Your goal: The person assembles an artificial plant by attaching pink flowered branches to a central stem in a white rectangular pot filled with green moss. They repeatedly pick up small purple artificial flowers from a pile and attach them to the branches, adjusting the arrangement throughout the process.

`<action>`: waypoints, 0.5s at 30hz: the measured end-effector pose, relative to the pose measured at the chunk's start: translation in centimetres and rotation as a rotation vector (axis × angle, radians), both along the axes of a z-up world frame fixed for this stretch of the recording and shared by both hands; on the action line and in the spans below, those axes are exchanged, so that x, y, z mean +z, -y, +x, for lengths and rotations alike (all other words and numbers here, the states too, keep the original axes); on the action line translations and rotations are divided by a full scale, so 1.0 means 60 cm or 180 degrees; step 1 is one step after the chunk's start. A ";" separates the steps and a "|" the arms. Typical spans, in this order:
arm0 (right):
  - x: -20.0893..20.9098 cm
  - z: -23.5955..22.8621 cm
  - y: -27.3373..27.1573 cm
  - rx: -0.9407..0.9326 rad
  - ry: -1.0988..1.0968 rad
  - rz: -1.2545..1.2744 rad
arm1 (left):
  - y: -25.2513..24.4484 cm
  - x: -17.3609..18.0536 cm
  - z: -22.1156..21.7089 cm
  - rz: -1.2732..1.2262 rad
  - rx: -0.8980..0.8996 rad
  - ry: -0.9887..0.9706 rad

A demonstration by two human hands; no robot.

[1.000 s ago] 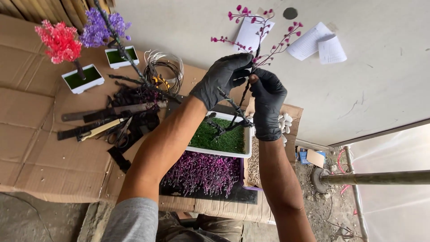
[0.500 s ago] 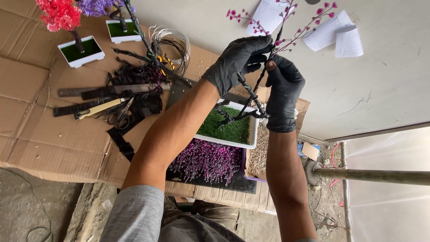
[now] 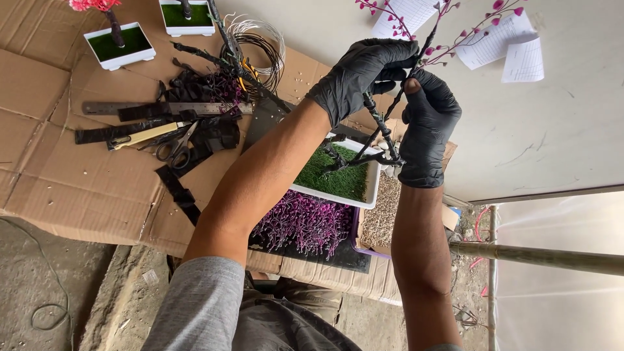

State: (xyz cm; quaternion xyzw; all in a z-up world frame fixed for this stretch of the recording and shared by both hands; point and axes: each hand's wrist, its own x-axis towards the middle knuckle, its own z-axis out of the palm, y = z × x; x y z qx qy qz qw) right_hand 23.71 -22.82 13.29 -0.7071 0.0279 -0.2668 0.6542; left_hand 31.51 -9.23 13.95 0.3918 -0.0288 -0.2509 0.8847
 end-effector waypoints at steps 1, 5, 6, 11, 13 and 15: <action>-0.001 0.000 0.000 0.0002 -0.0002 -0.0001 | -0.001 0.000 0.000 -0.0001 0.0002 -0.0002; 0.003 -0.002 -0.005 -0.0008 -0.0029 0.0003 | -0.002 0.003 0.001 -0.0033 -0.0031 -0.0062; 0.006 -0.004 -0.006 -0.0045 -0.0066 -0.0029 | -0.002 0.005 0.000 -0.0021 -0.0034 -0.0069; 0.003 -0.001 -0.002 -0.0026 -0.0033 -0.0007 | -0.010 0.016 -0.008 0.0166 -0.0016 0.0024; 0.002 -0.002 0.000 -0.0009 0.0003 -0.0014 | -0.008 0.015 -0.008 0.0225 -0.0013 0.0117; 0.002 -0.003 -0.001 -0.0013 -0.0011 -0.0066 | -0.004 0.011 -0.006 0.0040 0.0026 0.0040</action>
